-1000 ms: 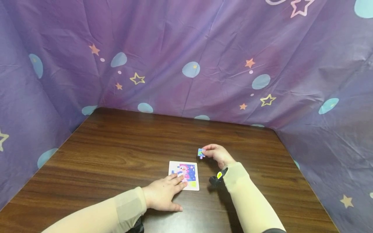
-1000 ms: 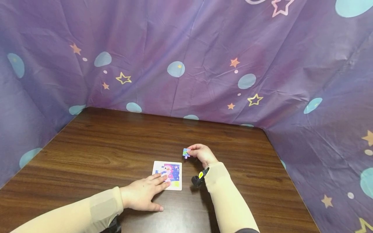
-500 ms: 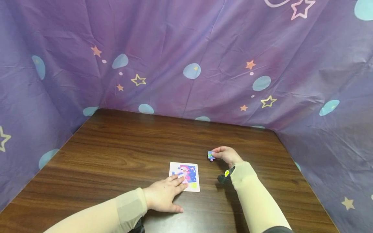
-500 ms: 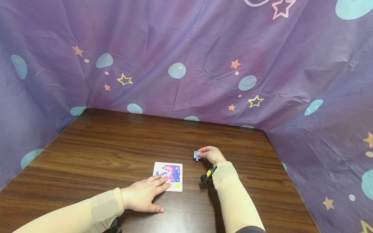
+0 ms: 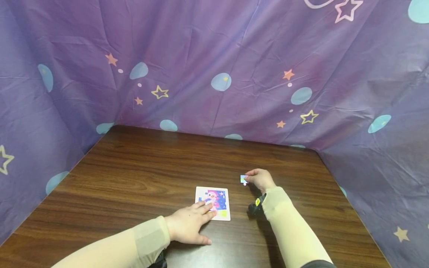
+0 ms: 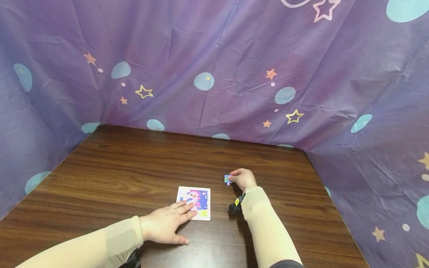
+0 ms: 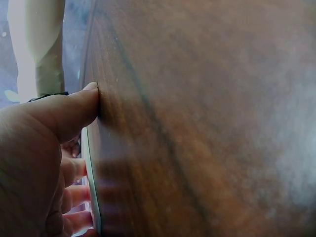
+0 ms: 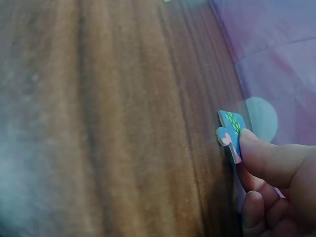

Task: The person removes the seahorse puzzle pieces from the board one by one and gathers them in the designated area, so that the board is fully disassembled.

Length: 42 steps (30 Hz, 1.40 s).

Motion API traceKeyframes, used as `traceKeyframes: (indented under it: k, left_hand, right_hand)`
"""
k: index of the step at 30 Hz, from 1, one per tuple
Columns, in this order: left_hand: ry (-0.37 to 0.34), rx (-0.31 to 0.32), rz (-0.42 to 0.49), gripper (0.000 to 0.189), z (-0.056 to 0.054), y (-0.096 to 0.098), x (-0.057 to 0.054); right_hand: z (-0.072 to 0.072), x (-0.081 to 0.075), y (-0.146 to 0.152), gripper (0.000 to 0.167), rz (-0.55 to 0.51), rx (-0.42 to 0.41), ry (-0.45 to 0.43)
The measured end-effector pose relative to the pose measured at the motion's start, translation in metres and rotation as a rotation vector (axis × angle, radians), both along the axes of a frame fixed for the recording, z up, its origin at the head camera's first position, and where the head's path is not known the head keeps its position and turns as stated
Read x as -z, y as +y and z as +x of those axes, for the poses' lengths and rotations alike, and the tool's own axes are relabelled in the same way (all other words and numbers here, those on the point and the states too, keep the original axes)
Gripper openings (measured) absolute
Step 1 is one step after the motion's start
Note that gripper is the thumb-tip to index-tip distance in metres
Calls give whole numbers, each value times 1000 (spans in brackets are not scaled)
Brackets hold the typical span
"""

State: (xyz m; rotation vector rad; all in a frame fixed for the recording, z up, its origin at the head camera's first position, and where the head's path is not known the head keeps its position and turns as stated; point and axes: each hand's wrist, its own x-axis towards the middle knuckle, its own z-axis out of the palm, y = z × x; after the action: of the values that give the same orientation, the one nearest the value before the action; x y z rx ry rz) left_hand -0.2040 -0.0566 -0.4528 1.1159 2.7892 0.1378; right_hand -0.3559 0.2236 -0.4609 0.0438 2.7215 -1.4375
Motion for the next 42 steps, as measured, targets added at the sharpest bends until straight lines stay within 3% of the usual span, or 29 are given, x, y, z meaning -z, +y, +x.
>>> traceKeyframes:
  k: [9,26,35,42]
  left_hand:
    - [-2,-3,-1,82,-1,1,0]
    - [-8,-5,-1,83,-1,2,-2]
    - [-5,-7,4,82,1,2,-4]
    - [-20,-10,2,83,2,1,-4]
  right_hand:
    - [3,1,1,16,118,29,8]
    - [9,-4,-29,12,2,-37,59]
    - [27,-3,-65,13,-113,-166,46]
    - [41,3,-87,14,-124,-291,-4]
